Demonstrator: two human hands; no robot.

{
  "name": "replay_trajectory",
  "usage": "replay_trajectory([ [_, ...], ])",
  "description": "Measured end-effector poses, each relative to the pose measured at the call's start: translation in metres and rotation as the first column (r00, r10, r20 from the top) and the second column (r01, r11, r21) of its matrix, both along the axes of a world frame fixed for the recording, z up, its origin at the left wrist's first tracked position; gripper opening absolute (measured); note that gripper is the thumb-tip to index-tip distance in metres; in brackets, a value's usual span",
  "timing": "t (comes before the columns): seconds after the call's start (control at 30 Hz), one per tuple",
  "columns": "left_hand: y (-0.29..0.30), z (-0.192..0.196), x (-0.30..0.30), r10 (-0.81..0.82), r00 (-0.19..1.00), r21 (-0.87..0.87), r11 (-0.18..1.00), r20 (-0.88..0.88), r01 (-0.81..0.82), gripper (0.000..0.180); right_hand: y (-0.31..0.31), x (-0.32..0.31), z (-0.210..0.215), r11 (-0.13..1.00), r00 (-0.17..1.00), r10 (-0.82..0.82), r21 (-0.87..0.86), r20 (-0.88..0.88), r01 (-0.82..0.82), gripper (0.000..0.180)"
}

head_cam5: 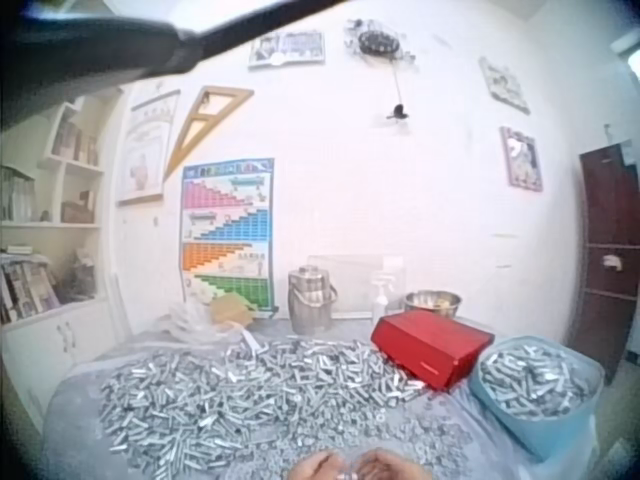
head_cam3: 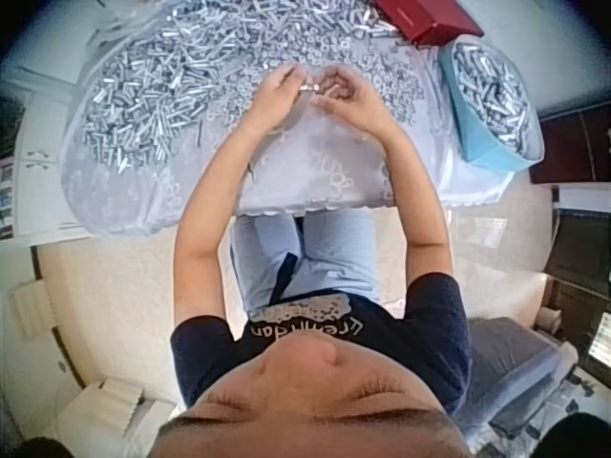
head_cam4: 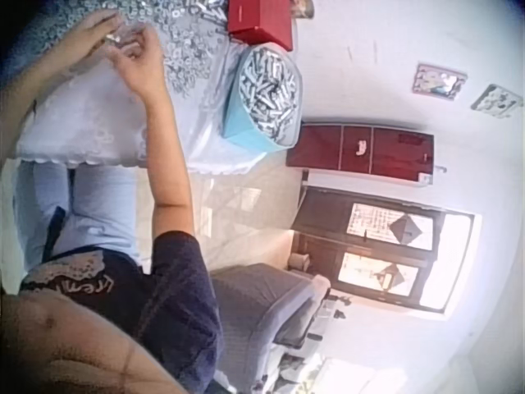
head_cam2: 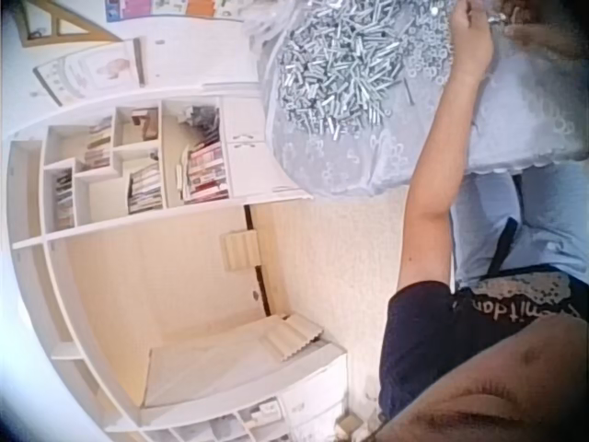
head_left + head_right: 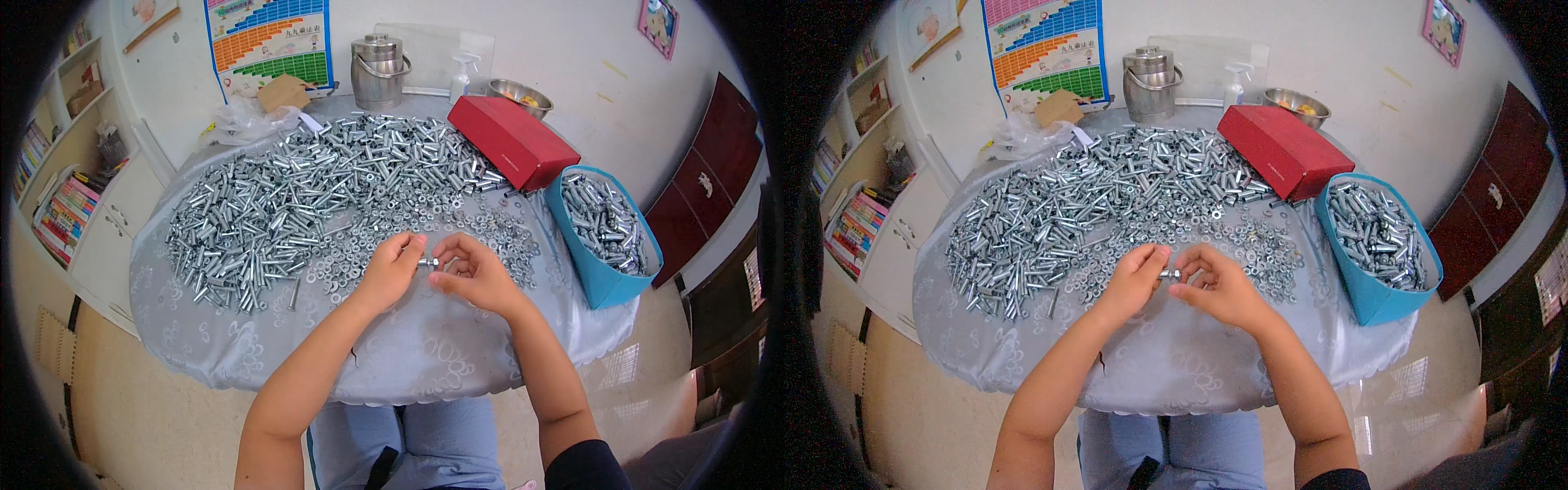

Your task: The person sits at a table covered with a large pile of metal bolts and washers. They repeatedly pick up a bolt and a washer, thread the washer onto the bolt, and place the assembled unit into a blue plastic bin on the right side of the table.

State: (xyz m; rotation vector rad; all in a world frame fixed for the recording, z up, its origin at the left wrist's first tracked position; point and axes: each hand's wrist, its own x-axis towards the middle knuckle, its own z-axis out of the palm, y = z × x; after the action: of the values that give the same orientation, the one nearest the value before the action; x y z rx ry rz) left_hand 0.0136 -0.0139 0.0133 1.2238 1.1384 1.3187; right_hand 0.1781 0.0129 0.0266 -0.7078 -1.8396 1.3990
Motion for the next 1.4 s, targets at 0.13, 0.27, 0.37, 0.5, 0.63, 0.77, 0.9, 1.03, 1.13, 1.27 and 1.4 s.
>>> replay_trajectory([
  [0.13, 0.004, -0.009, -0.001, 0.008, 0.993, 0.084, 0.996, -0.115, 0.002, 0.028, 0.011, 0.004, -0.004, 0.99, 0.987, 0.023, -0.139, 0.162, 0.0, 0.03],
  [0.27, 0.002, -0.004, 0.0, 0.011, 0.996, 0.015, 1.0, -0.093, -0.01, 0.029, 0.002, 0.002, 0.001, 0.999, 0.997, -0.03, -0.017, 0.064, 0.031, 0.029],
  [0.37, 0.002, -0.005, 0.0, 0.023, 0.997, 0.004, 1.0, -0.075, -0.022, 0.03, 0.009, 0.005, -0.003, 1.0, 0.994, 0.012, -0.004, 0.107, -0.011, 0.029],
  [0.5, 0.006, -0.014, -0.002, 0.021, 0.996, 0.074, 0.997, -0.087, -0.015, 0.028, 0.006, 0.002, 0.0, 0.998, 0.989, -0.018, -0.059, 0.147, 0.027, 0.03],
  [0.63, 0.002, -0.003, -0.001, 0.044, 0.997, 0.022, 0.999, -0.063, -0.043, 0.03, 0.008, 0.002, -0.003, 0.987, 0.999, -0.016, 0.157, 0.035, 0.011, 0.031],
  [0.77, 0.003, -0.004, -0.004, 0.05, 0.995, 0.018, 0.999, -0.084, -0.049, 0.032, 0.009, 0.001, -0.003, 0.994, 0.994, -0.073, 0.091, 0.078, 0.066, 0.025],
  [0.9, 0.001, 0.0, -0.003, 0.036, 0.994, 0.034, 0.999, -0.099, -0.033, 0.033, 0.002, -0.001, 0.004, 0.978, 0.993, -0.097, 0.193, 0.072, 0.082, 0.017],
  [1.03, -0.002, 0.003, -0.001, 0.048, 0.992, 0.012, 0.999, -0.117, -0.047, 0.032, 0.007, 0.002, -0.002, 0.992, 0.974, -0.091, 0.108, 0.208, 0.069, 0.018],
  [1.13, 0.002, -0.004, -0.002, 0.046, 0.994, 0.038, 0.998, -0.099, -0.043, 0.032, -0.004, -0.003, 0.007, 0.978, 0.992, -0.103, 0.191, 0.079, 0.086, 0.019],
  [1.27, 0.003, -0.005, -0.002, 0.036, 0.991, 0.059, 0.998, -0.128, -0.029, 0.033, 0.002, 0.0, 0.001, 0.981, 0.982, -0.092, 0.184, 0.164, 0.061, 0.021],
  [1.4, 0.003, -0.006, -0.002, 0.033, 0.996, 0.034, 0.999, -0.088, -0.03, 0.033, 0.002, -0.001, -0.001, 0.969, 0.988, -0.098, 0.238, 0.115, 0.068, 0.021],
])
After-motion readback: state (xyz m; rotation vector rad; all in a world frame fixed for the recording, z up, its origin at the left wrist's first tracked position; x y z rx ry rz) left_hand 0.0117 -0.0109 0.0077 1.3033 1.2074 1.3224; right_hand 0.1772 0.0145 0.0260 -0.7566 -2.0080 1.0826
